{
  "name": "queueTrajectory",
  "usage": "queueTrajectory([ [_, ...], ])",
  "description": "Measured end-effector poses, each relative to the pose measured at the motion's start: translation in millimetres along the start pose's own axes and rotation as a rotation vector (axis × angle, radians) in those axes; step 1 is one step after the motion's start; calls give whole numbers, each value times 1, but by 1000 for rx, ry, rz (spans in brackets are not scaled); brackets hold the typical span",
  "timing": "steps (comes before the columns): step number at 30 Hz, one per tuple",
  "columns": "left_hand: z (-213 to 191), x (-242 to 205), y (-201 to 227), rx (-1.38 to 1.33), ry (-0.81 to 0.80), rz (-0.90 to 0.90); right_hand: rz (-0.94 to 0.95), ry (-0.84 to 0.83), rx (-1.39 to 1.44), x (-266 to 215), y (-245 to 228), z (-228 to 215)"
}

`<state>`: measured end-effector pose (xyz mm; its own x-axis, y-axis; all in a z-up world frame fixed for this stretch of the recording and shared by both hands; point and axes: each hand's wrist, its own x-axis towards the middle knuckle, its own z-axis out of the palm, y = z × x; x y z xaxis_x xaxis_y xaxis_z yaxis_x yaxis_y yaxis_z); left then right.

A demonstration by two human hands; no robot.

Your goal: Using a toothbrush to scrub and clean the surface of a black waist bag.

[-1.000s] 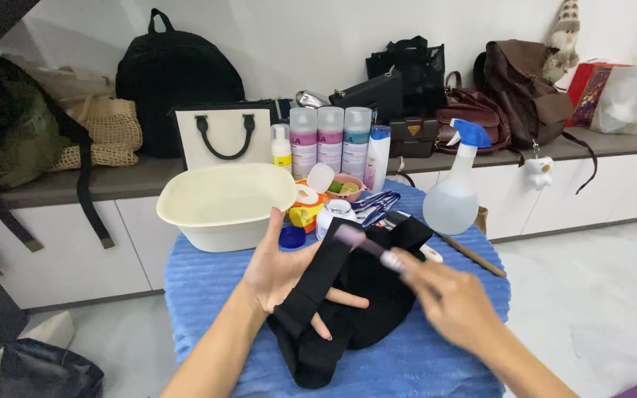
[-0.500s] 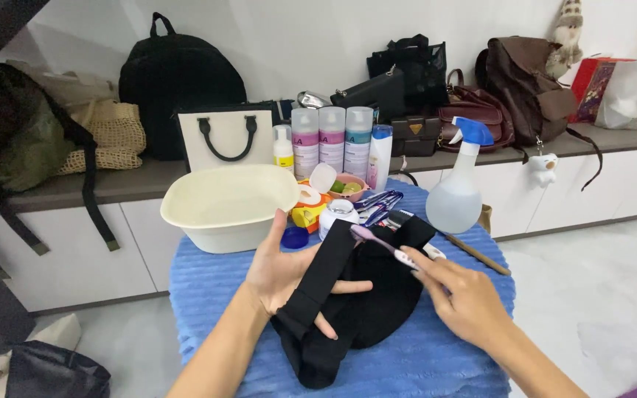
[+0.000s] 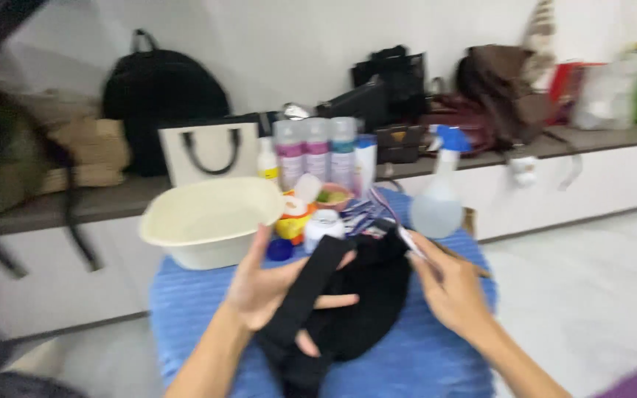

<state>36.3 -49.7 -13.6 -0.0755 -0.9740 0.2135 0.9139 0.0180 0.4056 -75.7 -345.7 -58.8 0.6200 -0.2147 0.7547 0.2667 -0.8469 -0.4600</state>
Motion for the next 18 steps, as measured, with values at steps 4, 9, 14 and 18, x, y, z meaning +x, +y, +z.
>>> queueTrajectory([
  [4, -45, -11, 19, 204, 40, -14, 310, -220, 426, 8, -40, 6],
  [9, -57, -16, 20, 744, 359, 155, 432, -604, 133, 21, -114, -3],
  [14, -37, -9, 16, 854, 534, 174, 455, -639, 372, 17, -84, 6],
  [18, -26, -1, 17, 1082, 639, 129, 681, -720, 958, 10, -72, -4],
])
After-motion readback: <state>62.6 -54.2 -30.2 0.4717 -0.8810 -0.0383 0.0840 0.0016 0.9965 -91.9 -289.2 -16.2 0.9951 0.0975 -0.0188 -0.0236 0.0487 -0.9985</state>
